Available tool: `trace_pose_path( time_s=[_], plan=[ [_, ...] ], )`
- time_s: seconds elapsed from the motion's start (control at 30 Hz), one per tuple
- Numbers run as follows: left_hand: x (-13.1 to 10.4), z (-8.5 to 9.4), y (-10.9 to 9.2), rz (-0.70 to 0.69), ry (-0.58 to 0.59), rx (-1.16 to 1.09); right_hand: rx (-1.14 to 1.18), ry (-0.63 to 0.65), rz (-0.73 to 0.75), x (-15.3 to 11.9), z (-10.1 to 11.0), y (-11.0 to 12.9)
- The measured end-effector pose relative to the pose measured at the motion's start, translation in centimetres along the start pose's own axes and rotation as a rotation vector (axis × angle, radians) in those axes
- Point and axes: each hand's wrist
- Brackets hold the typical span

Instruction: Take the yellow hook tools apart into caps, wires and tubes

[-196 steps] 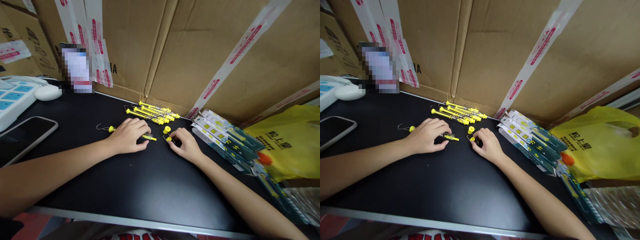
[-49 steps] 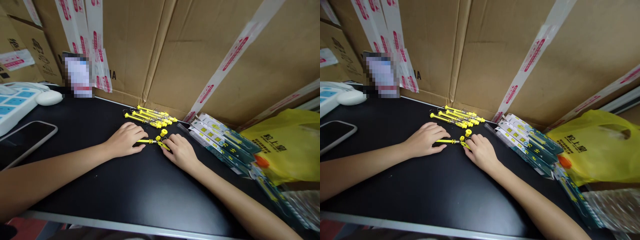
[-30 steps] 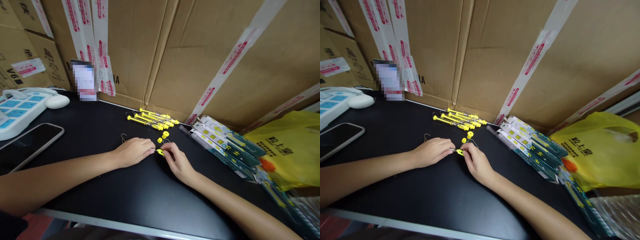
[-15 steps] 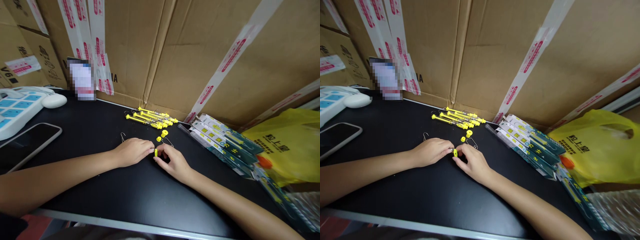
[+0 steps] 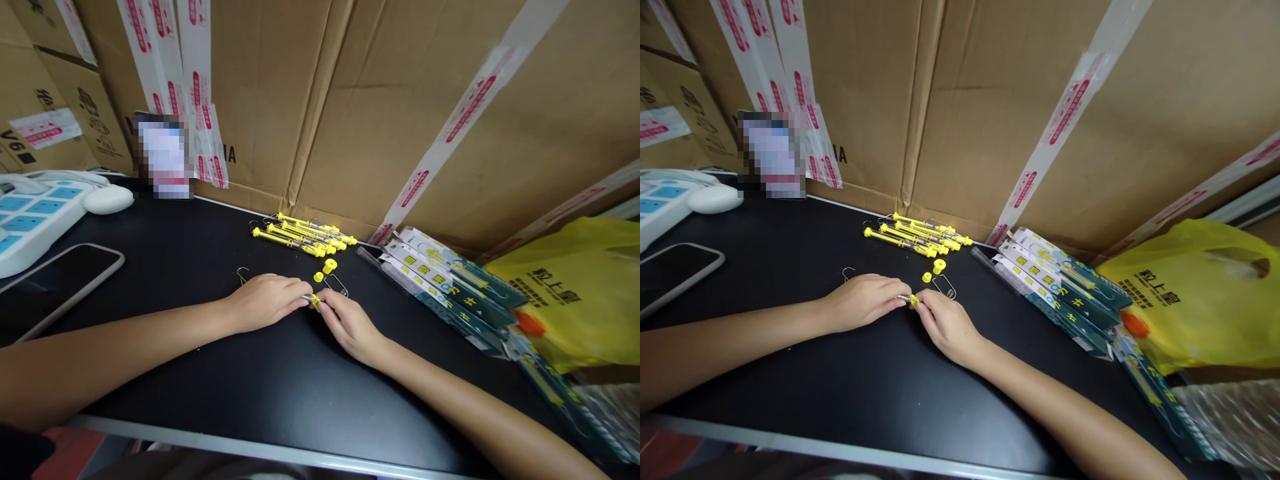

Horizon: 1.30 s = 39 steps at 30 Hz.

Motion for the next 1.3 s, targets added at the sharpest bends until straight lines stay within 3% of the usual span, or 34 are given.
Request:
trace_pose_path(
  time_s=[0.3, 0.6, 0.77, 1.03, 1.3],
  plan=[
    [-0.04, 0.43, -0.07, -0.028, 0.026, -0.065, 0.132, 0.052, 0.005, 0.08, 0.32, -0.13],
    [0.13, 0.49, -0.43, 0.031, 0.051, -0.121, -0.034, 0.032, 0.036, 0.04, -0.06, 0.0],
    [0.09, 0.59, -0.22, 0.01, 0.053, -0.161, -0.003, 0.005, 0.03, 0.05, -0.01, 0.08],
    [0.1, 0.68, 0.17, -0.02, 0.036, -0.231, 0.08, 0.065, 0.035, 0.08, 0.31, -0.13],
    [-0.05, 0.38, 0.29, -0.04, 0.041, -0.159, 0.013, 0.096, 0.071, 0.07, 0.44, 0.1]
  ],
)
Point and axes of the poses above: each hand's wrist, its own x-axis towards the middle knuckle, its own z-axis out of the back of the hand, y = z × x, and after that the axes turned 13 degrees about -x, right-handed
